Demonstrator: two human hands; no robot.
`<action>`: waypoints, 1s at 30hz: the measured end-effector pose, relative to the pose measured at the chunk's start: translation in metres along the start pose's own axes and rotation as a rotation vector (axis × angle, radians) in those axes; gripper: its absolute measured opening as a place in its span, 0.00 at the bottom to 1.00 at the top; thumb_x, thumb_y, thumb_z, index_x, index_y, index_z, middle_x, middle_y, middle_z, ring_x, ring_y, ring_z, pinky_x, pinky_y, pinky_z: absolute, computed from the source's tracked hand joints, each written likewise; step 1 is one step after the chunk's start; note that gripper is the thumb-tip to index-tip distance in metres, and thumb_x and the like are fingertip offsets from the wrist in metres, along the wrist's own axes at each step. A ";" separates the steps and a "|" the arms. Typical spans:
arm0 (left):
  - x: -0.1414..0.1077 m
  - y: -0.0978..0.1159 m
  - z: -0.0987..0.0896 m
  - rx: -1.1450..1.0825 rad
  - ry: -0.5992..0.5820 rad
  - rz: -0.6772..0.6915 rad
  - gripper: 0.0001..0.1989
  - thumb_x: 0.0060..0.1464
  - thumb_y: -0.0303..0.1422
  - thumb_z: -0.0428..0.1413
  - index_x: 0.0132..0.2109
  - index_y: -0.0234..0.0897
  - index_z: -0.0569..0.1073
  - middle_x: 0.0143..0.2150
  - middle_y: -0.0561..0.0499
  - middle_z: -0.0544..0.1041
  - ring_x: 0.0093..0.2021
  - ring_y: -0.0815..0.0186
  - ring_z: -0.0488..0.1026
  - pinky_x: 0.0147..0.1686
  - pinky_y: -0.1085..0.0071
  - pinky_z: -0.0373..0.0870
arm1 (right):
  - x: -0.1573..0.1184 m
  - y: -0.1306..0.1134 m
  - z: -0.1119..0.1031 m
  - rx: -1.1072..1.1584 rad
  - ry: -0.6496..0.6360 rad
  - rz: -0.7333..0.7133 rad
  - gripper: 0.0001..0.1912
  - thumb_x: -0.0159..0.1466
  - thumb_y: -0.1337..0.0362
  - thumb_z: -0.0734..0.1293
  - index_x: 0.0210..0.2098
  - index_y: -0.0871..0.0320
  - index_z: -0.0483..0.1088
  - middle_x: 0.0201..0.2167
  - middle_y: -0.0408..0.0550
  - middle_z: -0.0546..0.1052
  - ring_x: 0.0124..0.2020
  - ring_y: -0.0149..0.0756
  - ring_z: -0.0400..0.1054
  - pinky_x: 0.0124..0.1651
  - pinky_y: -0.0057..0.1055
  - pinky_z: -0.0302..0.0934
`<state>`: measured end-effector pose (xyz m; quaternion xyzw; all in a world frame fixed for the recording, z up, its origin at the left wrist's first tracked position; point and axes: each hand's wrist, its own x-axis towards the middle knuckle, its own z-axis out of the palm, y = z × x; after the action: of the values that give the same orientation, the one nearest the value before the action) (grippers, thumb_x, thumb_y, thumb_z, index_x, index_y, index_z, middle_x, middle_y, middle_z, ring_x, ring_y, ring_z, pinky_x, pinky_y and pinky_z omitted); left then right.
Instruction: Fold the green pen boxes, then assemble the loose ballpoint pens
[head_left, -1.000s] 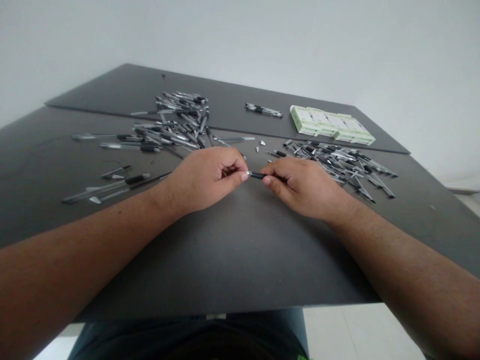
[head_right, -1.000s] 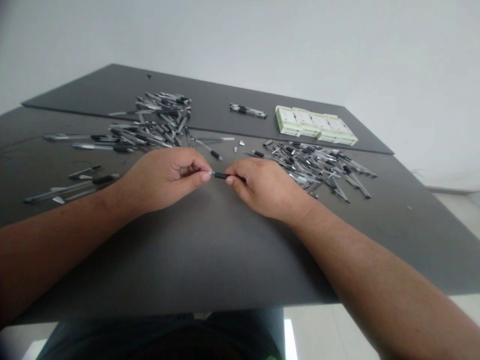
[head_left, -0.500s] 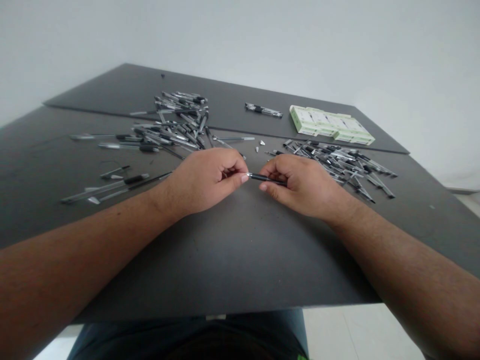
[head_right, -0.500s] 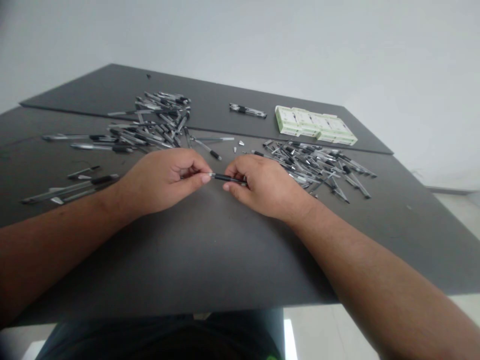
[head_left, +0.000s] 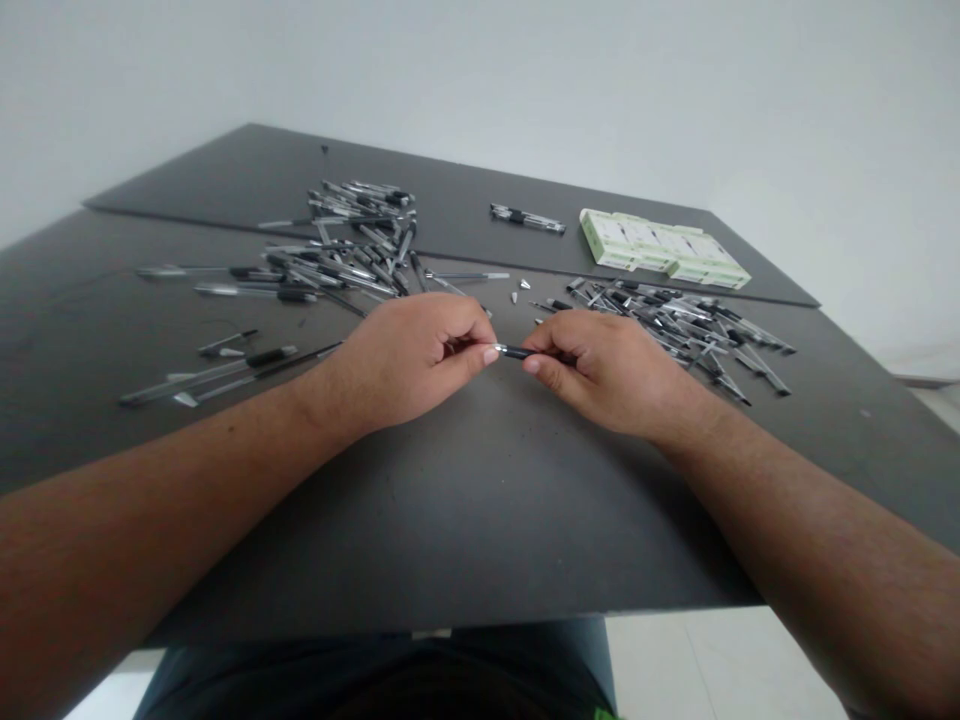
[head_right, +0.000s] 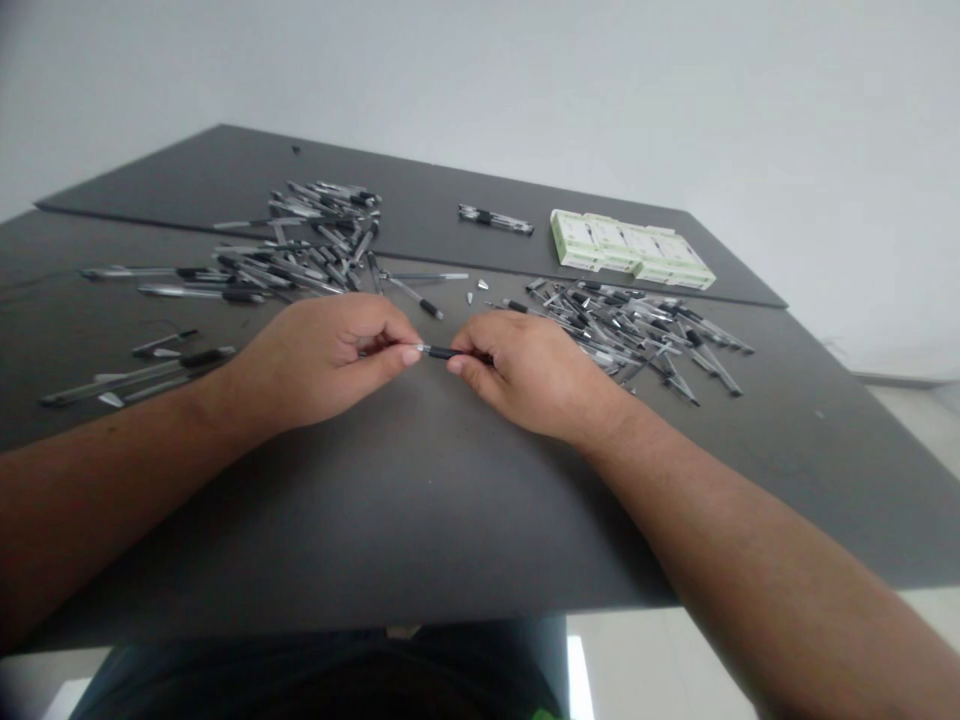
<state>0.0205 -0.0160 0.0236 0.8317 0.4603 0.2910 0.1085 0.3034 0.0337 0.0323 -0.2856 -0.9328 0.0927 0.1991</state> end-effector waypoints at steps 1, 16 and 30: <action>0.000 0.000 0.000 0.001 -0.002 -0.003 0.12 0.73 0.40 0.58 0.46 0.43 0.86 0.42 0.49 0.89 0.43 0.57 0.85 0.49 0.61 0.78 | 0.000 0.000 0.000 -0.003 -0.001 -0.002 0.09 0.81 0.56 0.73 0.48 0.52 0.84 0.38 0.48 0.86 0.38 0.43 0.77 0.44 0.37 0.65; 0.000 0.002 -0.002 0.009 -0.044 0.046 0.13 0.74 0.41 0.56 0.44 0.44 0.83 0.40 0.48 0.87 0.44 0.56 0.84 0.52 0.60 0.78 | 0.000 -0.003 -0.002 0.001 -0.037 -0.016 0.12 0.82 0.54 0.71 0.49 0.52 0.85 0.40 0.50 0.88 0.41 0.46 0.79 0.47 0.38 0.68; 0.001 0.001 -0.001 0.018 -0.037 0.033 0.13 0.73 0.41 0.56 0.43 0.44 0.83 0.40 0.48 0.88 0.43 0.56 0.84 0.50 0.61 0.77 | -0.001 -0.004 0.000 -0.009 0.010 -0.011 0.10 0.81 0.55 0.73 0.49 0.52 0.85 0.40 0.50 0.88 0.40 0.45 0.78 0.47 0.38 0.69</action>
<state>0.0213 -0.0156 0.0253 0.8454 0.4470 0.2730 0.1048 0.3025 0.0301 0.0335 -0.2817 -0.9338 0.0857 0.2031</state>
